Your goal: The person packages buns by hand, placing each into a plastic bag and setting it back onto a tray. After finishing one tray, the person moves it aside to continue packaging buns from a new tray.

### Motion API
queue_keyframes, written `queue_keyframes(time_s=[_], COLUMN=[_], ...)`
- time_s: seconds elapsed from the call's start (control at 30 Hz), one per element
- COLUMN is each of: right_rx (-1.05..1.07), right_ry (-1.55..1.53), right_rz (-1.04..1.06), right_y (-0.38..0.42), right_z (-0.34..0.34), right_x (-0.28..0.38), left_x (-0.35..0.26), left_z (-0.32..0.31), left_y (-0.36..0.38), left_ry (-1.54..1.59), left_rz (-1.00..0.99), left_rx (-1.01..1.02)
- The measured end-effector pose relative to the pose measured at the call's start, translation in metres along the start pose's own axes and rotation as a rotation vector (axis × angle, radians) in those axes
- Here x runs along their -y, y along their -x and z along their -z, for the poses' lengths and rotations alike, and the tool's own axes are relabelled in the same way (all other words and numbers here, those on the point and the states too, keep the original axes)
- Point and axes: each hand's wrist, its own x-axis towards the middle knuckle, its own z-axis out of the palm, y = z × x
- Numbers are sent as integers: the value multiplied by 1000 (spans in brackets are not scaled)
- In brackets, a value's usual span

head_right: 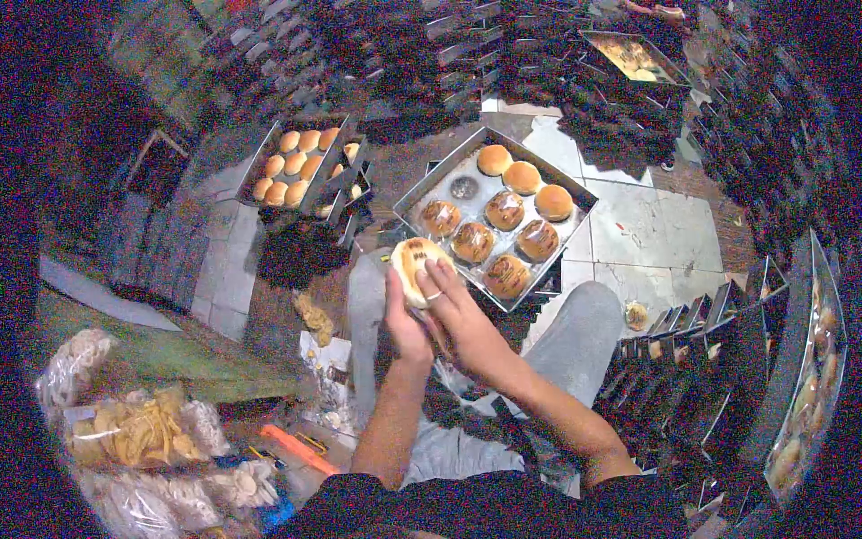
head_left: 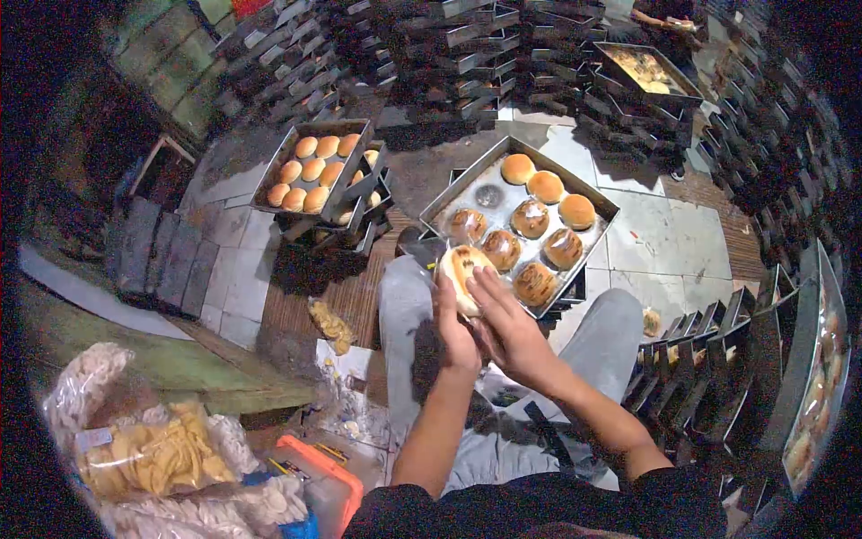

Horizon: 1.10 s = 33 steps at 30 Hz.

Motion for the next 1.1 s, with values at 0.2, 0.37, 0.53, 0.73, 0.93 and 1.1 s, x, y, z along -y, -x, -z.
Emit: queue_keyframes(time_s=[0.2,0.37,0.53,0.73,0.93,1.1], right_rx=[82,-91,944,-91,-172,-231], right_ry=[-78,-218,-893,-280,-437,-249], right_rz=[-140,-153,-132,-250,-183,69], right_y=[-19,-32,-37,-44,-12,-45], right_z=[-18,-20,22,8,-58,-69], right_x=[-2,12,1,13,-29,-30], left_x=[31,6,-19,-63,-89,-94], left_z=[29,47,35,51,108,89], left_y=[-17,-44,-58,-28,37,15], left_ry=[-174,-8,234,225,-864,-1277], left_rz=[-4,196,193,231,425,-698], left_rx=[47,166,108,144,30,91])
